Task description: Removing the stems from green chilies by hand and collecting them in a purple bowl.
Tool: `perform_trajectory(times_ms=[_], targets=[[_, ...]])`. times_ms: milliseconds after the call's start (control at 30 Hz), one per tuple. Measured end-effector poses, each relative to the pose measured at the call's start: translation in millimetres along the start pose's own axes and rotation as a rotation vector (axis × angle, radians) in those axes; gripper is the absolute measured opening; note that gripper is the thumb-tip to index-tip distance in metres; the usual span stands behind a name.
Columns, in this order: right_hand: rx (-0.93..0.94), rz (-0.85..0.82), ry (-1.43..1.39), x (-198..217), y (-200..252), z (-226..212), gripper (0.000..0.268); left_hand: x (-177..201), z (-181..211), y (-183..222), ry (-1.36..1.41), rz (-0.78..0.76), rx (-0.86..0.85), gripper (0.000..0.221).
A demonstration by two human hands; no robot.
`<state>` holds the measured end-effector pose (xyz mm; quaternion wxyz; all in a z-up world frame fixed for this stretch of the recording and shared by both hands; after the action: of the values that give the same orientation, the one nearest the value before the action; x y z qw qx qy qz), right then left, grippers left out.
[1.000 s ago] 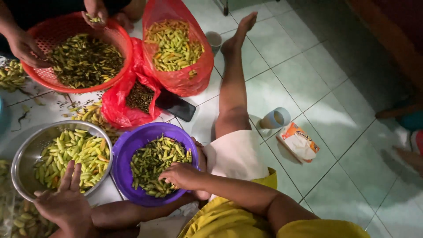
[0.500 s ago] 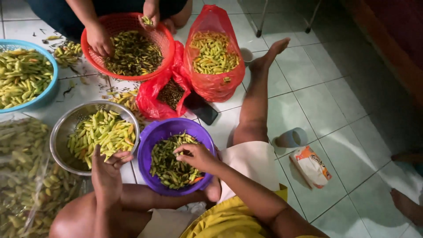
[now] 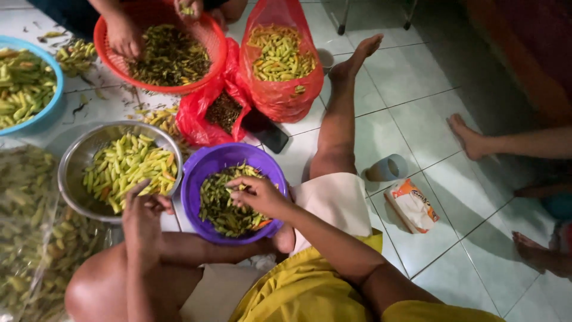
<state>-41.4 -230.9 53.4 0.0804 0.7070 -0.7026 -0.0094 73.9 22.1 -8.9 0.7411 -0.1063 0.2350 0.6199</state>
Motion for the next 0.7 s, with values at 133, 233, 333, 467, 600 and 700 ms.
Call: perform_trajectory(times_ms=[133, 233, 333, 467, 600, 700], targets=[[0.011, -0.015, 0.003, 7.4, 0.2, 27.3, 0.034, -5.8, -25.7, 6.8, -0.085, -0.068, 0.065, 0.035], [0.089, -0.097, -0.165, -0.8, -5.2, 51.1, 0.033, 22.9, -55.1, 8.1, -0.133, -0.041, 0.118, 0.037], [0.026, -0.138, -0.026, 0.3, -9.9, 40.3, 0.033, 19.6, -60.6, 3.2, -0.186, -0.005, 0.084, 0.051], [0.019, -0.113, 0.269, 2.4, -17.0, 41.4, 0.030, 10.8, -74.3, -9.4, -0.025, -0.035, 0.104, 0.033], [-0.026, -0.041, 0.208, 10.7, -19.8, 50.4, 0.030, -12.4, -87.9, -7.8, -0.106, -0.214, 0.123, 0.028], [-0.064, 0.014, 0.104, 19.3, -19.3, 50.2, 0.034, -34.7, -64.0, 13.2, -0.388, -0.223, 0.129, 0.028]])
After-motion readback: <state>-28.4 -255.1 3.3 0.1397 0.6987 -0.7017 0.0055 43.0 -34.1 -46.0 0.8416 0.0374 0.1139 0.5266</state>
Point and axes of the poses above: each hand's wrist, its own y-axis away from the middle knuckle, its own x-axis out of the back of the hand, z = x × y, the point moved 4 cm from there along -y, towards the middle knuckle, and after that the axes turned 2 degrees about -z, right-handed, at the moved point
